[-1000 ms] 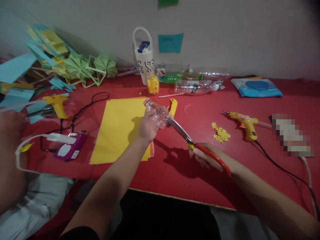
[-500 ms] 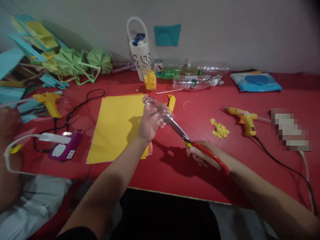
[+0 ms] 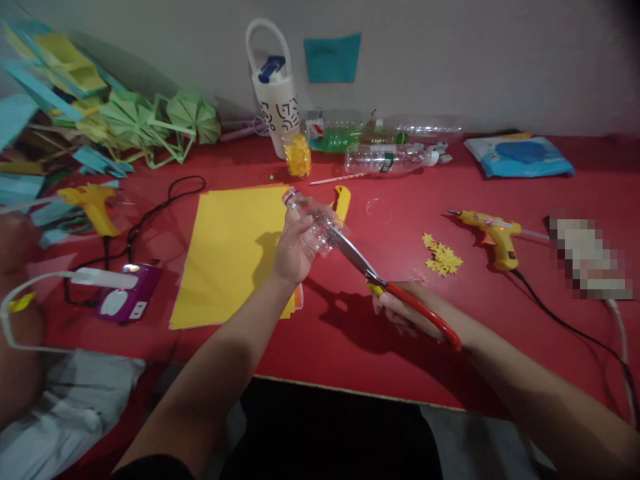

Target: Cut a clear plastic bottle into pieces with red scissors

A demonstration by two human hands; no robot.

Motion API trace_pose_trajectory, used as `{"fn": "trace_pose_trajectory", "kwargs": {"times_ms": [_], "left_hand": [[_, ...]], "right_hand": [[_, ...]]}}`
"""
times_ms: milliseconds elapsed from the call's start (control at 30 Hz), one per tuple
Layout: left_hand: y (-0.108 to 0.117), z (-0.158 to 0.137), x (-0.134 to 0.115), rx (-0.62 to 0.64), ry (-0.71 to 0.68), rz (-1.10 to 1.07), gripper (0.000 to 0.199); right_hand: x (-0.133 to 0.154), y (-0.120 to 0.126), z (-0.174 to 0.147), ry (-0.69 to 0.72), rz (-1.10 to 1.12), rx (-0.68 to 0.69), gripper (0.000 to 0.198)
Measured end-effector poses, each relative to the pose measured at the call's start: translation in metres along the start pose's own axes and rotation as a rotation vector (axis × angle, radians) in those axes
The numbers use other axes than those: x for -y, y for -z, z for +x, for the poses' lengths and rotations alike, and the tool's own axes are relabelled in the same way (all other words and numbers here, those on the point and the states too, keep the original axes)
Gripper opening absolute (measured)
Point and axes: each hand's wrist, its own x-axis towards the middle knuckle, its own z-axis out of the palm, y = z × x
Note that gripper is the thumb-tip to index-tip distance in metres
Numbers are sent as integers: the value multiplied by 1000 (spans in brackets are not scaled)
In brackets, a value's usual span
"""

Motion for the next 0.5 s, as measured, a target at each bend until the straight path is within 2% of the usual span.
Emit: {"fn": "trace_pose_trajectory", "kwargs": {"times_ms": [233, 500], "left_hand": [[2, 1, 2, 5, -14, 16, 33], [1, 0, 1, -15, -15, 9, 39]], "right_hand": [[2, -1, 0, -20, 3, -6, 65], [13, -8, -2, -101, 70, -35, 66]]}}
